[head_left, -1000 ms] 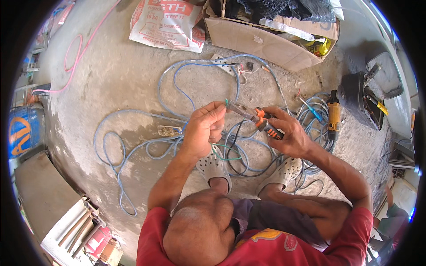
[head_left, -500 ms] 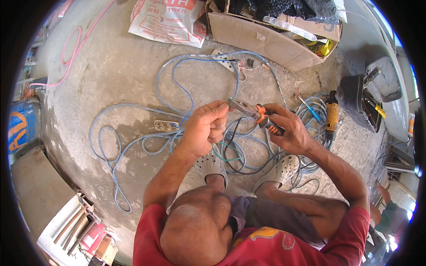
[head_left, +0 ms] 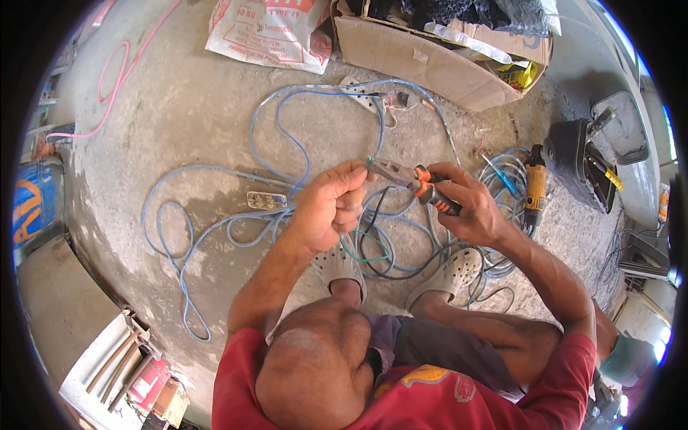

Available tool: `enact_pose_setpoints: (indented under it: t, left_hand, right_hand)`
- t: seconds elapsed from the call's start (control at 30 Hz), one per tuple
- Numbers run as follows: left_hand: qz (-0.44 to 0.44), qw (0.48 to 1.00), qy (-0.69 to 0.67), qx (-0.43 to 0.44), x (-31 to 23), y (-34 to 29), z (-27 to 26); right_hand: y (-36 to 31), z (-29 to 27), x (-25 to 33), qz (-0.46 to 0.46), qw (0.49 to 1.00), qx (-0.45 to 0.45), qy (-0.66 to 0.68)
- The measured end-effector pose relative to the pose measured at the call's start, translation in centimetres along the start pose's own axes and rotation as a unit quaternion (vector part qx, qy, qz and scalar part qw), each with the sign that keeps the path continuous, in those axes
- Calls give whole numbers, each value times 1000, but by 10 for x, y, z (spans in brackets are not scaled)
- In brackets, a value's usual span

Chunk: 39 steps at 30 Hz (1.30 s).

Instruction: The person sits on the floor and uses a screwdriver to adjust terminals on a small electrical component. They then use pliers to strip the insulation from a green wire and twist the exposed strands.

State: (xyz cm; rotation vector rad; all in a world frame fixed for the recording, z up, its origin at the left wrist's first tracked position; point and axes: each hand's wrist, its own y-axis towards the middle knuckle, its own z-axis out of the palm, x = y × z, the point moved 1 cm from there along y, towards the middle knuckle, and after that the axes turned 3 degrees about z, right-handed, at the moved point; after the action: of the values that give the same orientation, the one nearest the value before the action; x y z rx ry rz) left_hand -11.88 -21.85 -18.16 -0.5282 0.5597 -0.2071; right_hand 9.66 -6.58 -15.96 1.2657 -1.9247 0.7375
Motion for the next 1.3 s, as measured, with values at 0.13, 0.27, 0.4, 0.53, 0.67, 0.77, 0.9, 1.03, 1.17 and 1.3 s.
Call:
enact_pose_setpoints:
  t: [0.13, 0.27, 0.4, 0.53, 0.67, 0.77, 0.9, 1.03, 1.17, 1.3]
  left_hand:
    - [-2, 1000, 10, 2, 0, 0, 0]
    - [-16, 1000, 19, 18, 0, 2, 3]
    - [12, 999, 50, -7, 5, 2, 4]
    - [46, 998, 44, -23, 18, 6, 14]
    - [57, 998, 35, -18, 23, 6, 16]
    - [25, 997, 66, -21, 24, 7, 14]
    - [-38, 986, 160, -14, 26, 8, 9]
    - [-106, 972, 208, 18, 15, 1, 14]
    - [-106, 859, 476, 152, -8, -59, -11]
    - [-71, 974, 198, -80, -16, -65, -43]
  right_hand:
    - [-2, 2, -5, -14, 999, -12, -29]
    - [-6, 1, -15, 3, 999, -9, -36]
    - [-3, 6, -11, 83, 996, -15, 21]
    - [-5, 11, -20, 28, 998, 4, -54]
    - [-9, 14, -22, 42, 999, 15, -31]
    - [-13, 6, -34, 20, 994, 8, -104]
    - [-4, -34, -48, -128, 948, -3, -290]
    - [7, -51, -48, -162, 913, 14, -375]
    - [-32, -144, -118, 18, 871, -62, -486]
    - [-98, -124, -132, 160, 946, -197, -202]
